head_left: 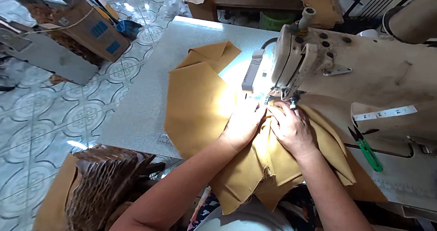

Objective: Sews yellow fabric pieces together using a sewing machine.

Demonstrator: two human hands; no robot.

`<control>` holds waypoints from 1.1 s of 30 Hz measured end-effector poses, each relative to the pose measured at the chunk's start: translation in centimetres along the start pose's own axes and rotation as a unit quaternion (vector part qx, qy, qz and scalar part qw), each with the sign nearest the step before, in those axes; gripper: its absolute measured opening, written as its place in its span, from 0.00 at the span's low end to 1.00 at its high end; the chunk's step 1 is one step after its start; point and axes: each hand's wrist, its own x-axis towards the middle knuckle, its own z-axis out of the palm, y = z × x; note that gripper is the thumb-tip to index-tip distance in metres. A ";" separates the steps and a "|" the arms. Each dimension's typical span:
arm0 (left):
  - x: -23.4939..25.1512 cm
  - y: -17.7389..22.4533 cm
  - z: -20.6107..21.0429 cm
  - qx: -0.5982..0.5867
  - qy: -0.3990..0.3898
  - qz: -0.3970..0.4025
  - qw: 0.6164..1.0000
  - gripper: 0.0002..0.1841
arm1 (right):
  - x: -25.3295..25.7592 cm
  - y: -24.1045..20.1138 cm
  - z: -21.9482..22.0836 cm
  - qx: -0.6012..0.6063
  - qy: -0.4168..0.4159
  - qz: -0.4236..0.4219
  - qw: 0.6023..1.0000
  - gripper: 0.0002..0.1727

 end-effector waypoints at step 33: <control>0.4 -0.2 -0.9 0.004 -0.025 0.034 0.999 0.13 | -0.4 0.8 -1.5 -0.032 0.004 -0.033 0.999 0.18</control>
